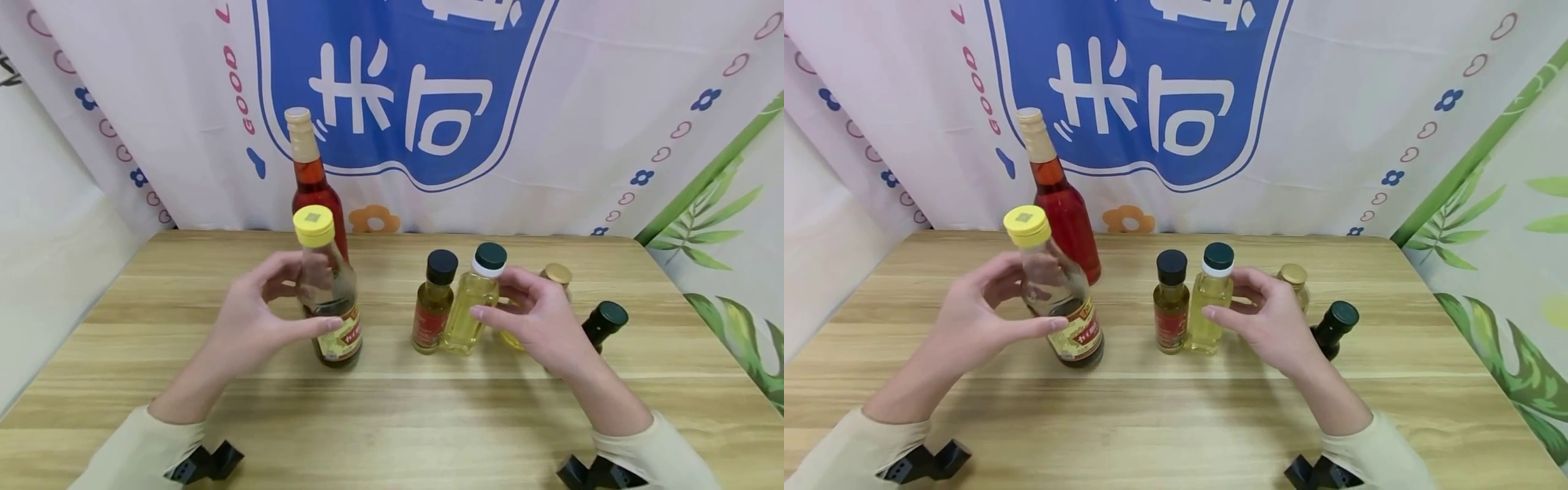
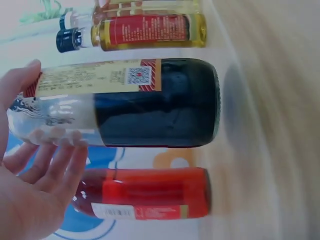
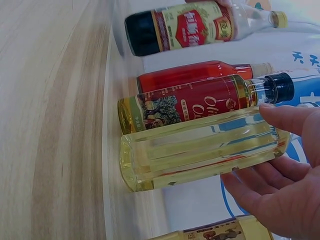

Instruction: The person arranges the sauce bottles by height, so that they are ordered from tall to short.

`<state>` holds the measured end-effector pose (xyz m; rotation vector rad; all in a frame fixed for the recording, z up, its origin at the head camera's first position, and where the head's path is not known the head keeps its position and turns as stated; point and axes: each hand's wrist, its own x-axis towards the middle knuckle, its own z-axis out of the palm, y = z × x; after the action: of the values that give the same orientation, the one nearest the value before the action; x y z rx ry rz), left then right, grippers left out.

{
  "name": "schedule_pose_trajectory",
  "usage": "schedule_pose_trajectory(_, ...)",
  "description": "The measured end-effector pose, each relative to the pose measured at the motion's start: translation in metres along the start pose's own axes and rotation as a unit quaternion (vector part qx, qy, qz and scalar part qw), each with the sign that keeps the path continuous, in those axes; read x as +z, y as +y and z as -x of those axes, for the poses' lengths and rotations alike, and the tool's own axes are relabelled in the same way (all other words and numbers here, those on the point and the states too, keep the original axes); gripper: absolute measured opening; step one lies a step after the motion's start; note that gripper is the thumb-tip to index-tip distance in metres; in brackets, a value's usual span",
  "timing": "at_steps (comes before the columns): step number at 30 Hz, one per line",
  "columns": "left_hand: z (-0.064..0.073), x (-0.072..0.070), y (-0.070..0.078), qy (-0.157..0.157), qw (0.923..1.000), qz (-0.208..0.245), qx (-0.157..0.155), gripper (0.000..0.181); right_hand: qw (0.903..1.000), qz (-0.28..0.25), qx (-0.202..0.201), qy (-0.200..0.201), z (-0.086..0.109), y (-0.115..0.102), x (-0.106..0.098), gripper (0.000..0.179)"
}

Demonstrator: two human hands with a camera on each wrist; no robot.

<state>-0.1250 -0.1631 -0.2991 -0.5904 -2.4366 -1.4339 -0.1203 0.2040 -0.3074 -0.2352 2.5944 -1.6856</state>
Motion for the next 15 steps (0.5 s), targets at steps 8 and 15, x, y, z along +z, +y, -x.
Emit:
schedule_pose_trajectory(8,-0.019,0.016,0.013,0.032,0.9985,-0.043,-0.012,0.070,1.0000,-0.003,0.001,0.000,-0.002,0.000,0.002,0.050)
schedule_pose_trajectory(15,-0.033,0.040,0.014,0.123,0.9908,-0.047,-0.029,0.071,1.0000,0.005,0.000,0.002,-0.001,0.002,0.000,0.050)
